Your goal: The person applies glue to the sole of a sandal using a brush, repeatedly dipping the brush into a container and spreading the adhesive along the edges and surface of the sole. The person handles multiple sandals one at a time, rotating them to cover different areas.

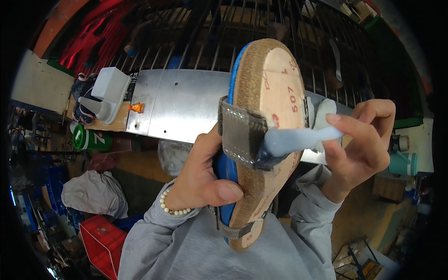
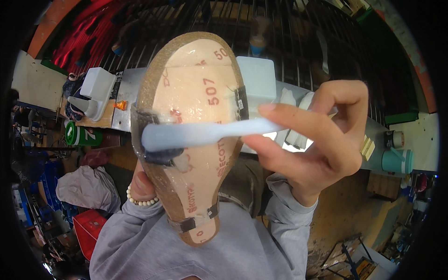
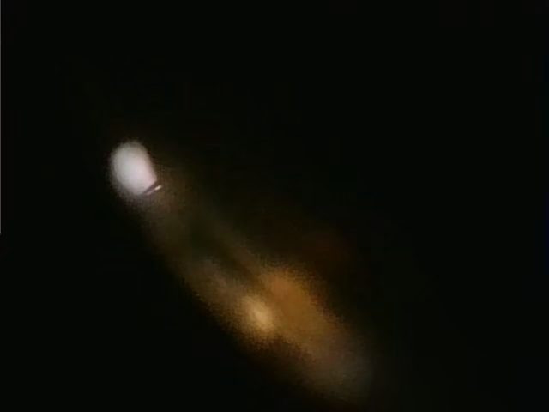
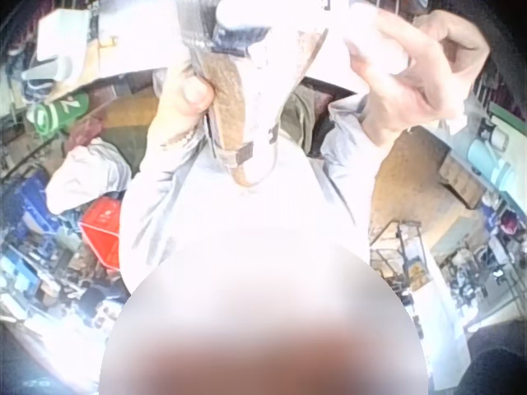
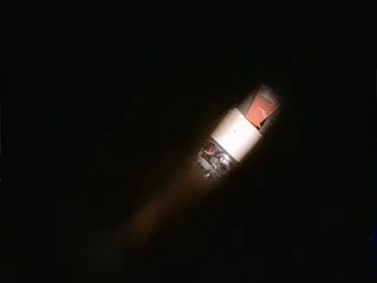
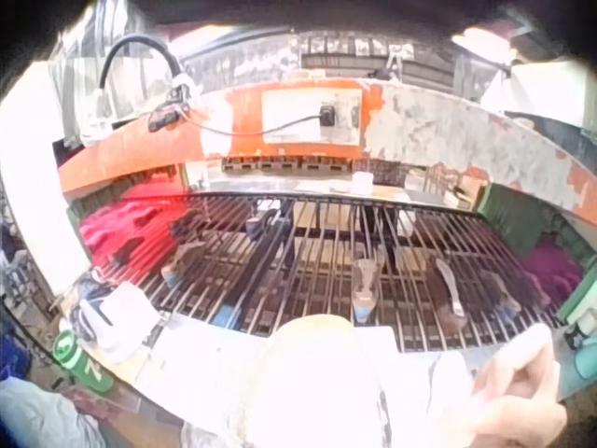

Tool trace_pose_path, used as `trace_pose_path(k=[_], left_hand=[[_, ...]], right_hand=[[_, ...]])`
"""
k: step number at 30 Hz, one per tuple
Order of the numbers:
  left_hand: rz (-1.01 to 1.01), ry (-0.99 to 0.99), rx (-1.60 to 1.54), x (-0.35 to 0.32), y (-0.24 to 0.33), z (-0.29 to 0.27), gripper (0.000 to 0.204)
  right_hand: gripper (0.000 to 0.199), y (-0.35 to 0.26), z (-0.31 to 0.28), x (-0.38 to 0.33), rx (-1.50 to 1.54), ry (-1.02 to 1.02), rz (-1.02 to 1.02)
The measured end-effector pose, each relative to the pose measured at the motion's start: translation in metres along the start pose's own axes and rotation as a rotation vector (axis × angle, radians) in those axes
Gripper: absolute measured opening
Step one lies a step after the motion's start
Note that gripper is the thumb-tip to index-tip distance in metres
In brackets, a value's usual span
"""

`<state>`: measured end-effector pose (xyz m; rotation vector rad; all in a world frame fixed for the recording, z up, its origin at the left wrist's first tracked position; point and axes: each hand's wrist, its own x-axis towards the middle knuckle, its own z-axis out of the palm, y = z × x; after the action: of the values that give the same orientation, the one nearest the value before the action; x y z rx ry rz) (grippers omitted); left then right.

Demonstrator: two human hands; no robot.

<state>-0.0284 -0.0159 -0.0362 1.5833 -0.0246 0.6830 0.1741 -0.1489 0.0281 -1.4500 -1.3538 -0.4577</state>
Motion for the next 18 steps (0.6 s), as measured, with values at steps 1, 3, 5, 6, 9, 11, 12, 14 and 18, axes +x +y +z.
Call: trace_pose_path(k=[1, 3, 5, 6, 9, 11, 12, 14, 18], left_hand=[[0.001, -0.002, 0.003, 0.0, 0.001, 0.001, 0.1], [0.0, 0.002, 0.01, 0.001, 0.002, 0.001, 0.099], [0.004, 0.005, 0.014, 0.001, 0.003, 0.002, 0.097], [0.003, 0.009, 0.016, 0.001, 0.003, 0.001, 0.096], [0.0, 0.019, 0.017, 0.002, 0.002, 0.002, 0.094], [0.0, 0.03, 0.017, 0.002, 0.002, 0.002, 0.093], [0.003, 0.039, 0.018, 0.002, 0.002, 0.002, 0.092], [0.001, 0.053, 0.019, 0.003, 0.001, 0.002, 0.09], [-0.006, 0.089, 0.022, 0.005, -0.001, 0.003, 0.087]], right_hand=[[0.045, 0.001, 0.001, 0.0, 0.006, 0.026, 0.004], [0.046, 0.005, 0.001, 0.0, 0.049, 0.017, -0.02], [0.047, 0.011, -0.001, 0.001, 0.136, -0.036, -0.072], [0.048, 0.014, -0.001, 0.002, 0.135, -0.054, -0.1], [0.052, 0.017, -0.003, -0.001, 0.14, -0.073, -0.153], [0.054, 0.017, -0.005, -0.003, 0.113, -0.083, -0.184], [0.055, 0.017, -0.006, -0.003, 0.1, -0.082, -0.187], [0.055, 0.015, -0.005, -0.006, 0.091, -0.083, -0.193], [0.053, 0.013, -0.003, -0.008, 0.106, -0.095, -0.197]])
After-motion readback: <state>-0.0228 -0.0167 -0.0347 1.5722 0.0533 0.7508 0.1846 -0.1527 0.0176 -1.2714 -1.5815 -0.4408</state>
